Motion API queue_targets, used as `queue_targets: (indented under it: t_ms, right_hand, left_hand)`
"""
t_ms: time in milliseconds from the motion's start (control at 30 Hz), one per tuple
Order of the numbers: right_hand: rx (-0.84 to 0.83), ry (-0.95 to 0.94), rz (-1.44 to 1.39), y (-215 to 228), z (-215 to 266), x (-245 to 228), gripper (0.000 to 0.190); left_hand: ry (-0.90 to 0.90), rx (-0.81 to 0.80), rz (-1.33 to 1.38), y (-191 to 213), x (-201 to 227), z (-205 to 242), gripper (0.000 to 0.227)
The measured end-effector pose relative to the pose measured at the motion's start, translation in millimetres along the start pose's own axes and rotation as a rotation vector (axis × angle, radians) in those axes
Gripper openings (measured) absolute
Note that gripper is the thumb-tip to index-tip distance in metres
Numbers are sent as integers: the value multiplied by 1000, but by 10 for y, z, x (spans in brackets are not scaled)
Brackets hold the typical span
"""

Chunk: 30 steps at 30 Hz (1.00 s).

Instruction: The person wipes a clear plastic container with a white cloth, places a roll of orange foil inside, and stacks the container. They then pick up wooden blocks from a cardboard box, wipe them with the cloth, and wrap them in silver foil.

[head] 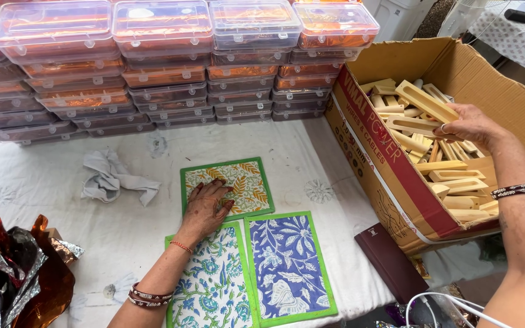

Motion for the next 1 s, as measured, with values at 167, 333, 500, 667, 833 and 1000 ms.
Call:
queue_targets:
  t_ms: [167,333,500,667,833,1000]
  right_hand:
    - [33,12,27,5,43,-87,50]
    - [116,46,89,133,114,-180,47]
    - [498,355,810,442,362,-719,55]
    - [433,740,319,582,621,-916,38]
    - [341,810,373,-491,1902,-1990,31]
    - [39,1018,617,-1846,2458,-2351,38]
  left_hand:
    - [-3,13,3,-5,-9,10,41]
    - [-7,14,14,-5,1,-4,41]
    - [-16,13,8,-21,-10,6,41]
    - [-29,29,19,-62,-44,5,42]
    - [-43,52,25,-61,-42,21,43]
    - [-31,49,71,50,-4,44,53]
Point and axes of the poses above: each hand's wrist, its own z-axis away from the middle knuckle, its own y-axis out of the back of the hand, x = y × z, the point moved 9 cm from there along -z, towards the middle knuckle, and after that the axes turned 9 degrees about -z, right-handed, at the moved point
